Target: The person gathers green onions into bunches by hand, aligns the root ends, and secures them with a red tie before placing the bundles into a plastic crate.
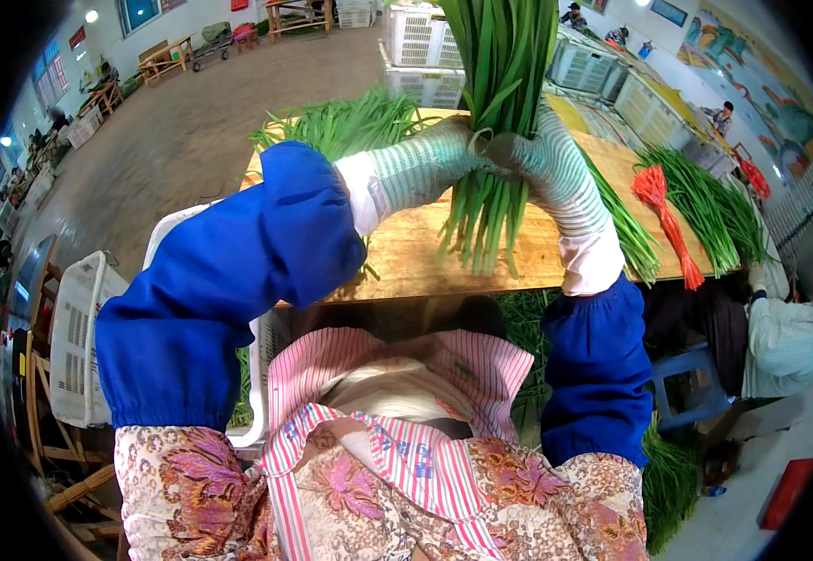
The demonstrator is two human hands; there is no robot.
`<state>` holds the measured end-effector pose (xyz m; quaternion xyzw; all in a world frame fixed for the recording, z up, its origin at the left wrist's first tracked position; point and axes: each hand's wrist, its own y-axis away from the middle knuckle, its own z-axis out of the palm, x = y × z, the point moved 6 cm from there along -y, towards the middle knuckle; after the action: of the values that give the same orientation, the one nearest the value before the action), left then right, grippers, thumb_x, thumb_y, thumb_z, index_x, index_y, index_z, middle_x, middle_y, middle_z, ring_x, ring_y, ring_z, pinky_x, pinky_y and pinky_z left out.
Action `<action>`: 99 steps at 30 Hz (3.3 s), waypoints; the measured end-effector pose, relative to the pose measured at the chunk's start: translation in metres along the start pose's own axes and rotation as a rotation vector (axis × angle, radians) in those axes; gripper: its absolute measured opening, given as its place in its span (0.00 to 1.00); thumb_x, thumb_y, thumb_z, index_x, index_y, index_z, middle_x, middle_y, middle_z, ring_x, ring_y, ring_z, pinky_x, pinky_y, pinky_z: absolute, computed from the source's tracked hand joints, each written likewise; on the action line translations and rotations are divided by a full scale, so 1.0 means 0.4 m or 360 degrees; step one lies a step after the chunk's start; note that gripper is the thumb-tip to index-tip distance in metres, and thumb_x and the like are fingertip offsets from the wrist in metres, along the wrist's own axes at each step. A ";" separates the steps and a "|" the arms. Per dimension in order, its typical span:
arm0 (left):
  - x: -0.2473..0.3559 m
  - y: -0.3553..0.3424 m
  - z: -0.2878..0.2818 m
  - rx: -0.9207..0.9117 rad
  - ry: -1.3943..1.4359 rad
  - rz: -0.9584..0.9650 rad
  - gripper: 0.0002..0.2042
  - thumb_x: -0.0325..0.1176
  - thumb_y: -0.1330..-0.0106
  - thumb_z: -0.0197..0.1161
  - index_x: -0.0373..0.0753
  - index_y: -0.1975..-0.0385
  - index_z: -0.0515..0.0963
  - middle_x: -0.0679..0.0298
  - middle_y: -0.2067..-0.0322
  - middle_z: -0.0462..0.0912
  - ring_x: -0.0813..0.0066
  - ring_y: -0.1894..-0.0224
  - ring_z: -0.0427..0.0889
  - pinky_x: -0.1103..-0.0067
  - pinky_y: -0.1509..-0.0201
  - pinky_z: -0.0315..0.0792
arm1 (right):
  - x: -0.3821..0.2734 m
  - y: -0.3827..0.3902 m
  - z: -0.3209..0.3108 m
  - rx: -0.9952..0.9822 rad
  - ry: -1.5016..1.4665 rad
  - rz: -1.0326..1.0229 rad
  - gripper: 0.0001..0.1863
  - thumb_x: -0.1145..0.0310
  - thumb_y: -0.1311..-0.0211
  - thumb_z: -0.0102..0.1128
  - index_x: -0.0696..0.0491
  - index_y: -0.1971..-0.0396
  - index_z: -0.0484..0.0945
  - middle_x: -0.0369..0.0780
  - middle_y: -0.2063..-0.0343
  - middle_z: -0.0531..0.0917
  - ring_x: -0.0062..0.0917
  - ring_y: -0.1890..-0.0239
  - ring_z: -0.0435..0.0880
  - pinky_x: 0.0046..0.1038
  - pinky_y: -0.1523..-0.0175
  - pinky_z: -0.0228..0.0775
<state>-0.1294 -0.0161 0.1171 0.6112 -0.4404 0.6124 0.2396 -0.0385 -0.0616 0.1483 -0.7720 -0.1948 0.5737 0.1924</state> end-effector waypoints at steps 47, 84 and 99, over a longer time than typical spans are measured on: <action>-0.319 0.104 0.491 -0.0768 -0.0421 -0.0602 0.07 0.33 0.38 0.56 0.37 0.67 0.77 0.63 0.82 0.77 0.77 0.82 0.77 0.79 0.76 0.72 | -0.024 0.529 -0.647 0.1939 -0.0221 0.0041 0.06 0.74 0.53 0.61 0.59 0.76 0.75 0.41 0.81 0.77 0.30 0.80 0.78 0.28 0.71 0.72; -0.158 0.263 -0.282 0.0040 -0.1699 0.1156 0.25 0.48 0.40 0.55 0.44 0.44 0.70 0.55 0.42 0.67 0.50 0.39 0.62 0.58 0.34 0.53 | 0.374 -0.174 0.399 0.0544 -0.1157 0.1036 0.19 0.53 0.34 0.48 0.56 0.58 0.73 0.39 0.70 0.78 0.27 0.71 0.78 0.31 0.63 0.73; -0.189 0.269 -0.295 -0.0032 -0.1513 0.0758 0.17 0.45 0.38 0.52 0.43 0.56 0.78 0.60 0.53 0.76 0.55 0.47 0.70 0.62 0.40 0.58 | 0.344 -0.236 0.415 -0.0498 -0.0148 0.0176 0.13 0.65 0.35 0.49 0.53 0.56 0.77 0.38 0.57 0.79 0.23 0.58 0.77 0.26 0.55 0.71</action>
<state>-0.2719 0.0470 0.0339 0.7020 -0.6329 0.3010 -0.1261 -0.1689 0.1028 0.0413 -0.7747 -0.2477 0.5811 0.0287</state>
